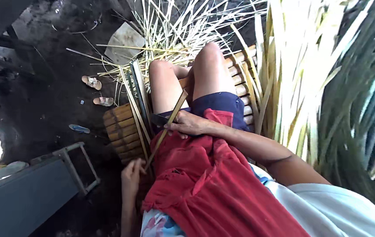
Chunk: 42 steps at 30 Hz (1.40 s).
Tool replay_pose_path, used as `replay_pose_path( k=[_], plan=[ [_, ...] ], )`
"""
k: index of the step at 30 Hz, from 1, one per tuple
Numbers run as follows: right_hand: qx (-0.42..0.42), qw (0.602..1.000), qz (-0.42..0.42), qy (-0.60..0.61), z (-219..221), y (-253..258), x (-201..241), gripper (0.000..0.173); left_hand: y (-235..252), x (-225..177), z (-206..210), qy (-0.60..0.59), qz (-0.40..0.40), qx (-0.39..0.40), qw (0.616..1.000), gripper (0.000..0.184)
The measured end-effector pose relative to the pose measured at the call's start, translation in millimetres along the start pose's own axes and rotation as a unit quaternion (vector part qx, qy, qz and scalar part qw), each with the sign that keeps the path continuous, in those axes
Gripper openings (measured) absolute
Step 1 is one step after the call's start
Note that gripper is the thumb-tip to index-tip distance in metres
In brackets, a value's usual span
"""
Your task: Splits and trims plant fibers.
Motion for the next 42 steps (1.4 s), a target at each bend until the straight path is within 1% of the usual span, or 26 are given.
replay_pose_path(
  k=[1, 2, 3, 4, 5, 6, 7, 8, 9, 11, 12, 13, 14, 15, 16, 17, 20, 22, 24, 32, 38, 42],
  plan=[
    [-0.015, 1.0, -0.012, -0.024, 3, -2, 0, 0.029, 15, -43, -5, 0.02, 0.107, -0.046, 0.993, 0.027],
    [-0.027, 0.998, -0.025, -0.052, 5, -5, 3, 0.029, 28, -86, -4, 0.049, 0.203, -0.083, 0.974, 0.022],
    [-0.035, 0.996, -0.036, -0.075, 7, -8, 8, 0.027, 40, -128, 0, 0.099, 0.271, -0.092, 0.953, 0.028],
    [-0.043, 0.993, -0.05, -0.098, 9, -11, 12, 0.025, 50, -166, 7, 0.153, 0.312, -0.07, 0.935, 0.041],
    [-0.051, 0.988, -0.067, -0.128, 9, -16, 18, 0.02, 57, -195, 16, 0.189, 0.338, -0.031, 0.922, 0.05],
    [-0.061, 0.981, -0.082, -0.165, 9, -24, 27, 0.014, 64, -215, 27, 0.185, 0.364, 0.006, 0.913, 0.049],
    [-0.067, 0.972, -0.093, -0.204, 8, -33, 35, 0.009, 68, -227, 38, 0.142, 0.391, 0.033, 0.909, 0.04],
    [-0.077, 0.966, -0.103, -0.225, 3, -42, 42, 0.01, 71, -232, 46, 0.079, 0.406, 0.066, 0.908, 0.029],
    [-0.099, 0.964, -0.118, -0.219, -4, -51, 45, 0.013, 72, -235, 52, 0.008, 0.402, 0.11, 0.909, 0.023],
    [-0.184, 0.961, -0.137, -0.152, -20, -67, 38, 0.008, 71, -237, 60, -0.143, 0.347, 0.211, 0.903, 0.022],
    [-0.23, 0.96, -0.13, -0.09, -29, -75, 33, 0.015, 70, -239, 64, -0.196, 0.316, 0.245, 0.895, 0.021],
    [-0.274, 0.954, -0.123, -0.014, -35, -82, 31, 0.023, 71, -240, 68, -0.228, 0.296, 0.267, 0.888, 0.022],
    [-0.301, 0.943, -0.127, 0.07, -40, -90, 32, 0.03, 72, -240, 71, -0.247, 0.285, 0.28, 0.883, 0.021],
    [-0.309, 0.931, -0.136, 0.138, -42, -99, 36, 0.034, 73, -240, 73, -0.261, 0.277, 0.286, 0.879, 0.02],
    [-0.305, 0.924, -0.146, 0.178, -42, -108, 42, 0.035, 74, -240, 75, -0.272, 0.273, 0.289, 0.876, 0.018],
    [-0.29, 0.924, -0.156, 0.193, -40, -117, 48, 0.034, 75, -241, 75, -0.278, 0.27, 0.289, 0.875, 0.015],
    [-0.217, 0.945, -0.182, 0.16, -34, -135, 57, 0.024, 77, -245, 78, -0.281, 0.262, 0.283, 0.879, 0.009],
    [-0.196, 0.953, -0.196, 0.126, -33, -140, 58, 0.019, 77, -246, 80, -0.271, 0.257, 0.28, 0.885, 0.007],
    [-0.197, 0.954, -0.203, 0.098, -34, -142, 58, 0.018, 76, -248, 82, -0.267, 0.255, 0.276, 0.888, 0.006],
    [-0.194, 0.951, -0.235, 0.055, -43, -145, 58, 0.016, 74, -251, 85, -0.275, 0.244, 0.286, 0.885, 0.005],
    [-0.187, 0.954, -0.229, 0.05, -44, -146, 58, 0.015, 71, -251, 86, -0.272, 0.249, 0.277, 0.887, 0.005],
    [-0.183, 0.953, -0.236, 0.045, -42, -149, 63, 0.016, 70, -250, 85, -0.29, 0.256, 0.281, 0.878, 0.004]
  ],
)
Point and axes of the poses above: each hand's wrist, its own y-axis towards the middle knuckle, its own z-axis out of the palm, x = y × z, the point moved 1 cm from there along y, towards the middle knuckle, and after that the axes turned 5 degrees about x, right-handed, at the moved point
